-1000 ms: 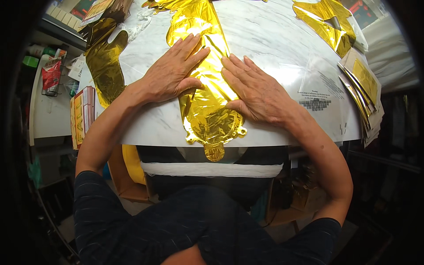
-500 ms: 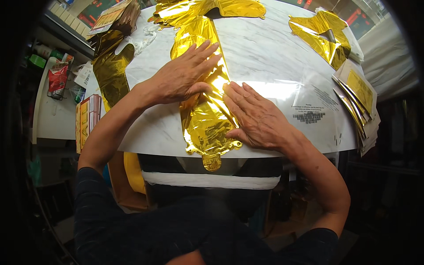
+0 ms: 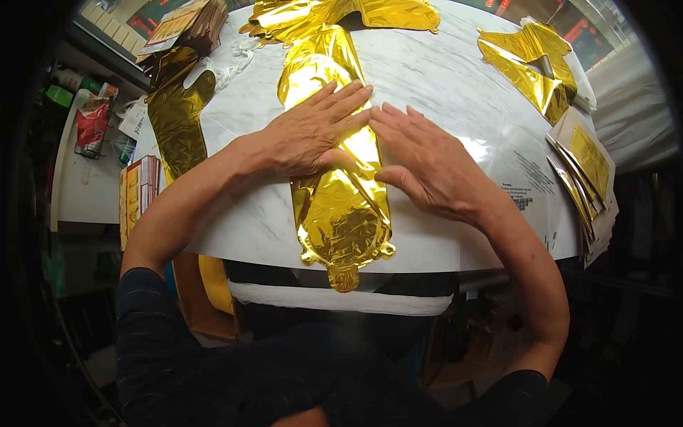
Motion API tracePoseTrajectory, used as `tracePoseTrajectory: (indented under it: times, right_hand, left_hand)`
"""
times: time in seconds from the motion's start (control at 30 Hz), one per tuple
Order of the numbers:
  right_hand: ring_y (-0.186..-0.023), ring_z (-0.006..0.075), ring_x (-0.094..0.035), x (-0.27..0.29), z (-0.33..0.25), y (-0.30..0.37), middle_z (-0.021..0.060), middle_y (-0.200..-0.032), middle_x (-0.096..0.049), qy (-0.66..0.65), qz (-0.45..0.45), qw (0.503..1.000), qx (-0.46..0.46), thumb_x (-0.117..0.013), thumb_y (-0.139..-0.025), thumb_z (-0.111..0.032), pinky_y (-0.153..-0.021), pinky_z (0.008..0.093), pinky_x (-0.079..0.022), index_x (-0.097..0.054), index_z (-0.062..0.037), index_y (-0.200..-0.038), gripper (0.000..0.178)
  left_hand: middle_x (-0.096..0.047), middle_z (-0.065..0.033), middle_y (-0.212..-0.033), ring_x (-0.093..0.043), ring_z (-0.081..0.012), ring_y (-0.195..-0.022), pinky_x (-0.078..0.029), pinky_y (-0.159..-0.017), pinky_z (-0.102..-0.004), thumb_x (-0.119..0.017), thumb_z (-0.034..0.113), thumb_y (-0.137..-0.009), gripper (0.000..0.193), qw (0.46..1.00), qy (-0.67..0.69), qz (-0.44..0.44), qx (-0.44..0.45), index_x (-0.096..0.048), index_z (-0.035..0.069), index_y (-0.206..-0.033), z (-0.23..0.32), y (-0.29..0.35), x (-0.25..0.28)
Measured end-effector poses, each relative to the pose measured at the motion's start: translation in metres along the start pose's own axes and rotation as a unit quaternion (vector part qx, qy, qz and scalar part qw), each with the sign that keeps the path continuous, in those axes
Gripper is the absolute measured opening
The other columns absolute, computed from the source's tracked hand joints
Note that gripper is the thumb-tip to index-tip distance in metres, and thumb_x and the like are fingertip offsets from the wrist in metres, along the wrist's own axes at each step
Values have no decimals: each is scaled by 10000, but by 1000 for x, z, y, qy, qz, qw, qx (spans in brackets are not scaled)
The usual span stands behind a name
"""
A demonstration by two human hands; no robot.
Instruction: Folding a gold foil balloon and placing it inside a plastic sleeve with a cardboard backing.
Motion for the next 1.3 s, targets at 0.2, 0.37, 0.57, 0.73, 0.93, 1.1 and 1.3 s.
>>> tracePoseTrajectory:
  times: [0.2,0.37,0.57,0.73,0.93,1.1,1.3]
  right_hand:
    - [-1556,374,-296,-12,44,-42,158,-1658,-371,-3,16,1000,1,-482,-1081,-429,-1286,484,-245,-345,-41,-1602,665]
    - [-1548,374,-313,-14,58,-61,164,-1620,-427,5,11,1000,4,-499,-1075,-364,-1285,473,-253,-359,-51,-1599,626]
    - [-1549,376,-310,-18,70,-71,190,-1616,-424,30,5,1000,-1,-493,-1080,-371,-1287,480,-239,-366,-29,-1592,628]
    - [-1562,360,-285,-21,81,-88,189,-1631,-406,48,23,999,0,-478,-1087,-386,-1296,462,-209,-353,-11,-1597,645]
    - [-1576,347,-259,-18,93,-103,174,-1658,-370,36,20,999,-7,-486,-1079,-366,-1300,459,-195,-347,-3,-1596,648]
    - [-1581,335,-252,-23,103,-108,164,-1675,-344,72,28,997,-4,-465,-1072,-333,-1303,454,-180,-385,11,-1575,615]
    - [-1569,338,-273,-25,107,-124,171,-1662,-362,144,23,989,-10,-412,-1096,-350,-1293,449,-205,-418,20,-1551,587]
  left_hand:
    - [-369,-263,-1591,-287,-470,-1516,-243,-1235,-601,-526,621,-1000,839,998,-6,58,-26,-392,13,-1562,3,-4,5]
    - [-393,-266,-1557,-298,-467,-1498,-286,-1202,-614,-539,627,-988,789,997,6,71,-24,-432,67,-1534,4,-3,8]
    - [-221,-302,-1657,-168,-515,-1552,-177,-1267,-612,-632,549,-962,775,999,45,19,12,-414,76,-1536,2,-3,9]
    - [-265,-311,-1624,-211,-530,-1529,-193,-1260,-609,-644,556,-952,783,998,47,28,23,-442,61,-1523,-1,-2,7]
    - [-407,-291,-1508,-291,-499,-1495,-222,-1250,-596,-677,545,-931,804,996,55,67,9,-463,45,-1524,0,0,7]
    - [-397,-298,-1530,-287,-484,-1506,-226,-1249,-596,-695,542,-917,803,996,56,68,11,-489,44,-1512,0,-1,7]
    - [-330,-327,-1591,-261,-490,-1524,-212,-1255,-596,-672,573,-922,824,997,50,48,18,-476,49,-1526,0,0,7]
Point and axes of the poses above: each hand's wrist, its own y-axis away from the middle knuckle, its own x-axis out of the back of the hand, z = x × y, the point moved 5 cm from there along -y, towards the middle knuckle
